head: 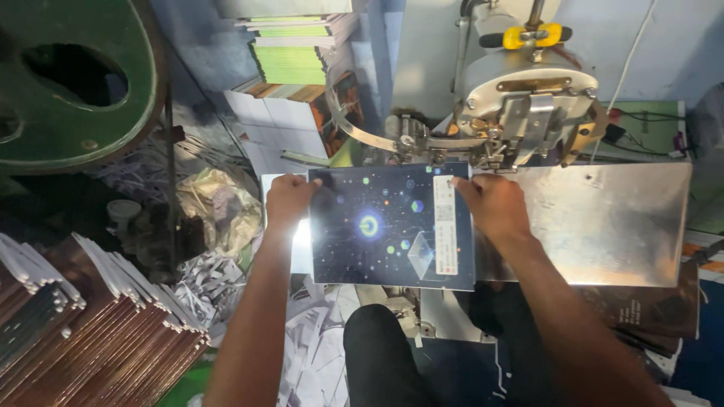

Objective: The person repeatedly picks up a book, places it into a binding machine, and then removes it to set it aside. The process is repeated for multiple books with different cover designs.

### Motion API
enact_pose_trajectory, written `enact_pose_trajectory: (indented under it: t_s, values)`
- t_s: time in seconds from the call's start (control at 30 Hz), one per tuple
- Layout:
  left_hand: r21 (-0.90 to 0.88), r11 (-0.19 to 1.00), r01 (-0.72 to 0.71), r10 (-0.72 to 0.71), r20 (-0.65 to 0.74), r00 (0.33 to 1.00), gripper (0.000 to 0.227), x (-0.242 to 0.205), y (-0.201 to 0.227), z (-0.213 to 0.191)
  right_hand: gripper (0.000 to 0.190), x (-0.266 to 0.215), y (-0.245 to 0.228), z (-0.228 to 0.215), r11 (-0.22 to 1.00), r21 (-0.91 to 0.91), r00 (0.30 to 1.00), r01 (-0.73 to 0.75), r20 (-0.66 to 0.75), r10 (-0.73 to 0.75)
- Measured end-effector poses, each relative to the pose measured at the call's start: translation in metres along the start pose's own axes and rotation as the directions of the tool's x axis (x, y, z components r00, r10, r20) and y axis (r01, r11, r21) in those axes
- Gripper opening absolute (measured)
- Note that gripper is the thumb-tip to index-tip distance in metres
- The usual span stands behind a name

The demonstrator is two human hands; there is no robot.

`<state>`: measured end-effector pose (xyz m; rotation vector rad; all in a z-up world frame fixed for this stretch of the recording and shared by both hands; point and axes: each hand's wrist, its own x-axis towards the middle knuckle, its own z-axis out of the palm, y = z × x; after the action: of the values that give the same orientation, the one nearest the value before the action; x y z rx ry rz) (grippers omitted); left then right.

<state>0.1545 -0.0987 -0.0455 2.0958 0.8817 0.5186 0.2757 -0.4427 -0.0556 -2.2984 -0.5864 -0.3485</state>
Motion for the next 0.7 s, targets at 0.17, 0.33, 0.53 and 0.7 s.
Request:
enact_pose_trajectory:
  t_s: [0.17, 0.33, 0.53, 0.7]
  values:
    - [-0.027, 0.998, -0.055, 0.055, -0.012, 0.998, 0.035, -0.017, 0.018, 0.020, 0.048, -0.004, 0.018, -0.023, 0.998, -0.029, 0.998, -0.058, 0.021, 0.059]
    - [-0.058, 0.996, -0.068, 0.069, 0.020, 0.997, 0.034, -0.027, 0.031, 0.031, 0.048, -0.008, 0.028, -0.036, 0.999, -0.043, 1.000, -0.009, -0.011, 0.009]
    - [-0.049, 0.993, -0.105, 0.106, 0.019, 0.994, 0.034, -0.036, 0.041, 0.046, 0.048, -0.014, 0.031, -0.052, 0.995, -0.060, 0.996, -0.086, -0.012, 0.085]
    - [-0.041, 0.988, -0.146, 0.146, -0.001, 0.989, 0.033, -0.039, 0.045, 0.061, 0.048, -0.015, 0.033, -0.070, 0.959, -0.209, 0.979, -0.192, 0.022, 0.201]
